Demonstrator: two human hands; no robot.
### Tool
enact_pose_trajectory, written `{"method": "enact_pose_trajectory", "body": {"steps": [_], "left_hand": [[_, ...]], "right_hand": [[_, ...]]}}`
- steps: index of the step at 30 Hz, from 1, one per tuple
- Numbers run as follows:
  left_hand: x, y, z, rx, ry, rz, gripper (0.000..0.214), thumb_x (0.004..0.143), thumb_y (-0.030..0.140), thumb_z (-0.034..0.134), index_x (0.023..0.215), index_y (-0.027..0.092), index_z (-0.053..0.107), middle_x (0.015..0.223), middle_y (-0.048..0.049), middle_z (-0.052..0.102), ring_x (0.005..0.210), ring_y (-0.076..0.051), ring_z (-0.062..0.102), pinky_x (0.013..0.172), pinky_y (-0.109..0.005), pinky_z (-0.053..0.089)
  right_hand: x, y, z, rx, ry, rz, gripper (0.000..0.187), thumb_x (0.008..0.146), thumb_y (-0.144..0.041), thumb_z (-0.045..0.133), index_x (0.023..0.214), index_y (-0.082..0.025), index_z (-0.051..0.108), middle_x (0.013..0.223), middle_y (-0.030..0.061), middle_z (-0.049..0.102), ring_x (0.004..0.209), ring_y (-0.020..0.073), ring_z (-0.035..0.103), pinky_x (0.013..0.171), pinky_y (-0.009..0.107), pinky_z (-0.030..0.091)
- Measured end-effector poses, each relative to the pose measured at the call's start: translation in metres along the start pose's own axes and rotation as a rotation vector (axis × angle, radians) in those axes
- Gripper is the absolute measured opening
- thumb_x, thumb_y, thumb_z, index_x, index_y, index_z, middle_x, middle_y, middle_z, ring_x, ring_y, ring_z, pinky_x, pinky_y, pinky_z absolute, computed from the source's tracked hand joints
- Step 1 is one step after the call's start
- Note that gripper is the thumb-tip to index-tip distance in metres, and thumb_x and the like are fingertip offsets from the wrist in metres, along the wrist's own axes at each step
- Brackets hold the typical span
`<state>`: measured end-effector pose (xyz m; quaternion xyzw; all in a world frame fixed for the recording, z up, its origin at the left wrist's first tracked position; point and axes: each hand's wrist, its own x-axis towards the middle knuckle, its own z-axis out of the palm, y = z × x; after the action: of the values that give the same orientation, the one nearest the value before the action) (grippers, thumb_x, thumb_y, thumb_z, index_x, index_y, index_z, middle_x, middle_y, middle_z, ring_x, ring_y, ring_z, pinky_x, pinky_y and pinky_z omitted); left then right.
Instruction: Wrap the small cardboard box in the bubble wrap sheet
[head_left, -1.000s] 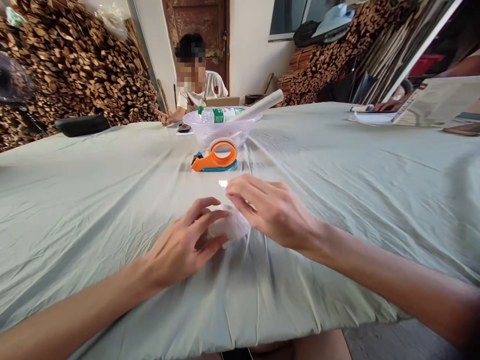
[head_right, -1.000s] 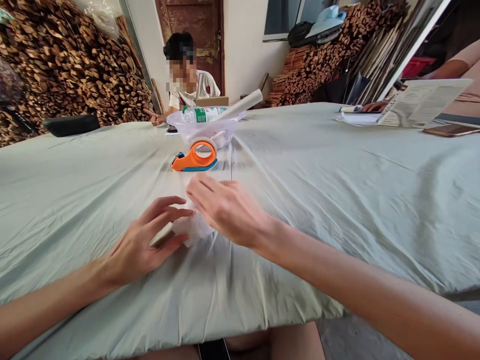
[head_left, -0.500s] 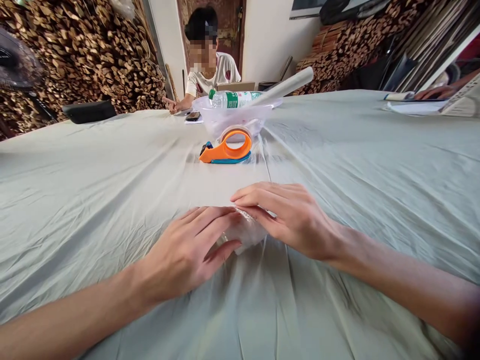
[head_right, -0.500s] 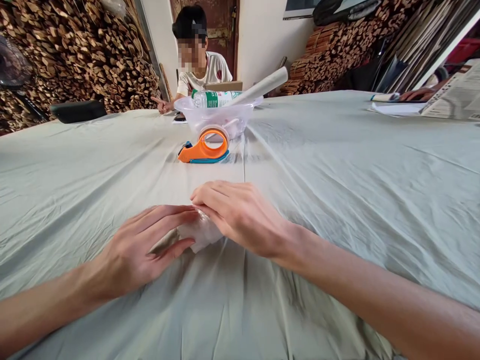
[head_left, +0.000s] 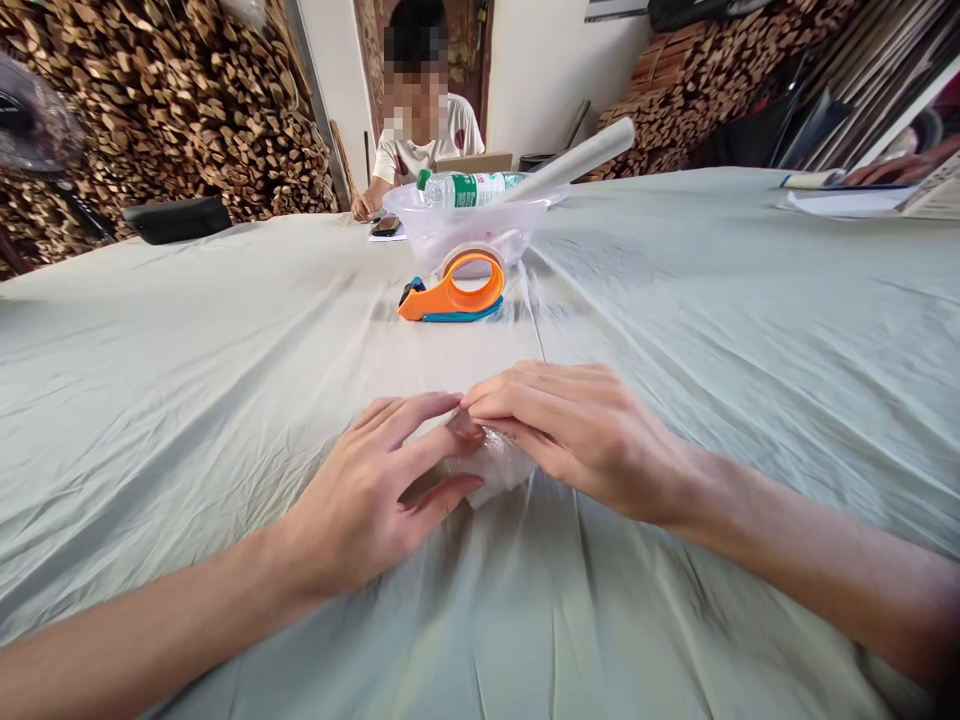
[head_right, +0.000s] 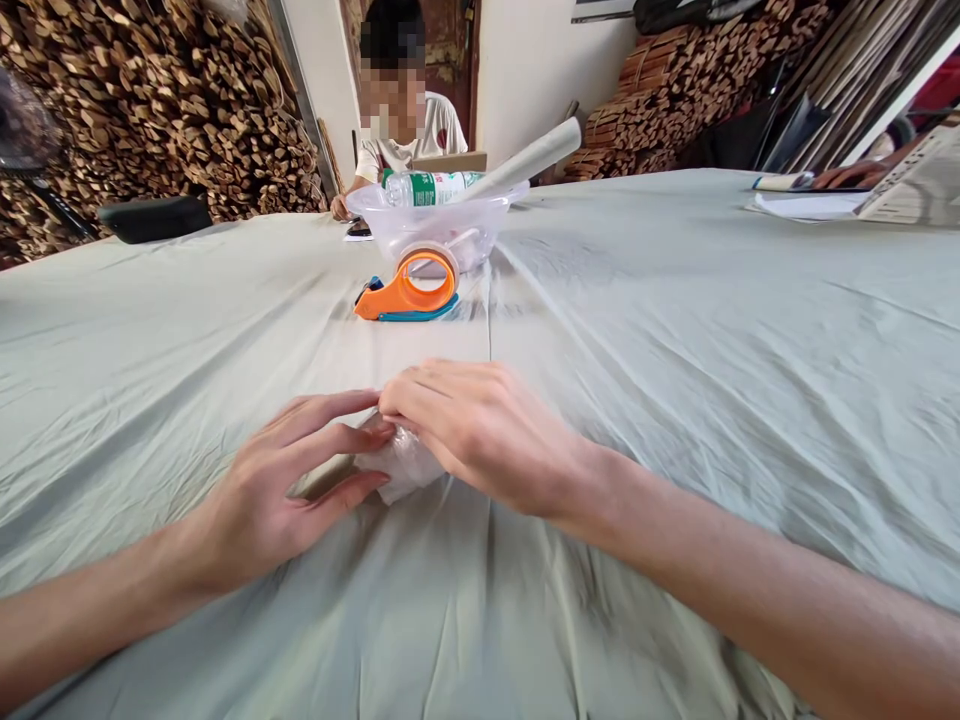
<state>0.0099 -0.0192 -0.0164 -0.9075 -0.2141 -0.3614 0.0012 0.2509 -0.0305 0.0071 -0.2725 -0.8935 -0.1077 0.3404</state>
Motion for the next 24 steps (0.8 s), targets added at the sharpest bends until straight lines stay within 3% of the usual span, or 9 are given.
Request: {"method": "enact_pose_trajectory", "body": {"steps": [3,6,13,19,24], "left_hand": [[-0.001,0.001,0.001,-0.082,-0.012,-0.060,0.011,0.106,0.023,0.063,0.117,0.022,0.065,0.118,-0.0044,0.077,0.107,-0.016,0.077,0.094,-0.030,0.061],[-0.003,0.002,0.002,-0.119,-0.011,-0.083,0.010,0.106,0.023,0.064,0.116,0.022,0.066,0.118,-0.0032,0.078,0.104,-0.013,0.077,0.092,-0.026,0.061],[-0.003,0.002,0.002,-0.124,-0.012,-0.079,0.011,0.106,0.021,0.063,0.116,0.022,0.066,0.118,-0.0044,0.078,0.105,-0.015,0.078,0.091,-0.027,0.064],[-0.002,0.000,0.003,-0.109,-0.017,-0.063,0.008,0.108,0.022,0.061,0.115,0.022,0.064,0.115,-0.0043,0.078,0.102,-0.013,0.077,0.091,-0.026,0.063],[-0.002,0.000,0.002,-0.107,-0.028,-0.062,0.007,0.108,0.021,0.061,0.114,0.021,0.064,0.117,-0.0051,0.077,0.107,-0.014,0.077,0.094,-0.026,0.063]], "right_hand": [[0.000,-0.002,-0.003,0.005,-0.014,0.004,0.014,0.108,-0.009,0.056,0.108,-0.017,0.067,0.105,0.0030,0.080,0.092,0.0138,0.075,0.079,0.029,0.057],[-0.001,-0.005,-0.005,0.012,0.036,0.013,0.013,0.108,-0.013,0.057,0.105,-0.017,0.069,0.107,0.0048,0.081,0.094,0.0160,0.077,0.080,0.031,0.060],[-0.002,-0.015,-0.005,0.072,0.084,0.185,0.012,0.107,-0.015,0.063,0.103,-0.021,0.072,0.100,0.0001,0.082,0.094,0.0156,0.078,0.082,0.032,0.061],[-0.005,-0.018,-0.006,0.016,0.101,0.091,0.013,0.107,-0.013,0.061,0.106,-0.020,0.072,0.107,0.0023,0.083,0.096,0.0167,0.079,0.084,0.034,0.062],[-0.008,-0.017,-0.006,-0.100,0.078,-0.007,0.011,0.106,-0.009,0.060,0.107,-0.014,0.069,0.108,0.0074,0.082,0.097,0.0184,0.077,0.084,0.035,0.061]]}}
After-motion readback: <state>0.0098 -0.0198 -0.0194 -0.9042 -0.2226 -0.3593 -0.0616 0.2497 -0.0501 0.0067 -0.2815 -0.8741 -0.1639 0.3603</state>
